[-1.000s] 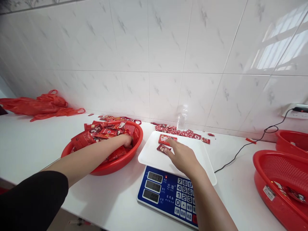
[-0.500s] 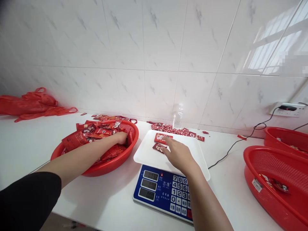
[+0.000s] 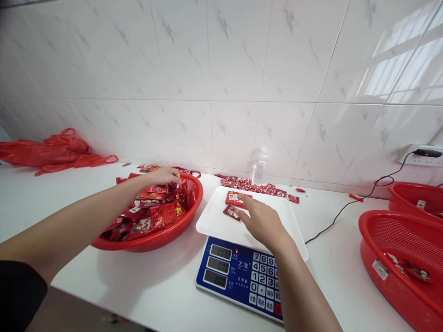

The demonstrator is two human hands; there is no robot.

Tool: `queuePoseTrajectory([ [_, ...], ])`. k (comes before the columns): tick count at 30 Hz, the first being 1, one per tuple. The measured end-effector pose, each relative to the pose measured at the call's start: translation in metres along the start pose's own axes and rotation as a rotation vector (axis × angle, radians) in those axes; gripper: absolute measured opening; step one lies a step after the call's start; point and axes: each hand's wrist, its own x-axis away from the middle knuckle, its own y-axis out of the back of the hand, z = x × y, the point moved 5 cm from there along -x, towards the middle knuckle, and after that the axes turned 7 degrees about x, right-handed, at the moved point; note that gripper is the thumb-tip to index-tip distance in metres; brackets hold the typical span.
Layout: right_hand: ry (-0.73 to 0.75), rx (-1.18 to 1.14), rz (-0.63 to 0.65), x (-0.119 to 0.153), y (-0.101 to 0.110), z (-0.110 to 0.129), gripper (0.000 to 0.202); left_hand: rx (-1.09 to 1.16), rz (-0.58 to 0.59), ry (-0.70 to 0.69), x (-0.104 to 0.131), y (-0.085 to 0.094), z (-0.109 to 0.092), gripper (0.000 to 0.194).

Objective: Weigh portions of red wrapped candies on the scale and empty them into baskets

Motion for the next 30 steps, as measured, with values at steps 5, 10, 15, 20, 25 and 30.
queuePoseTrajectory([
  [5,0.007,-0.001,-0.009,0.000,0.000,-0.001,0.038,0.381,0.084,-0.062,0.015,0.001,-0.027,0.013],
  [10,-0.005,-0.043,-0.027,-0.001,0.001,-0.003,0.040,0.788,0.273,-0.272,0.031,-0.027,-0.076,0.010],
  [15,0.031,-0.256,-0.077,-0.005,0.005,0.000,0.052,1.003,0.484,-0.338,0.047,-0.071,-0.126,0.011],
  [20,0.115,-0.702,-0.097,-0.016,0.004,-0.001,0.055,1.043,0.650,-0.426,0.062,-0.100,-0.161,0.014],
  [25,0.026,-0.840,-0.200,-0.026,0.001,-0.019,0.037,1.045,0.678,-0.449,0.064,-0.112,-0.166,0.017],
  [30,-0.057,-0.634,-0.252,-0.027,0.004,-0.036,0.024,1.036,0.617,-0.413,0.053,-0.114,-0.150,0.015],
])
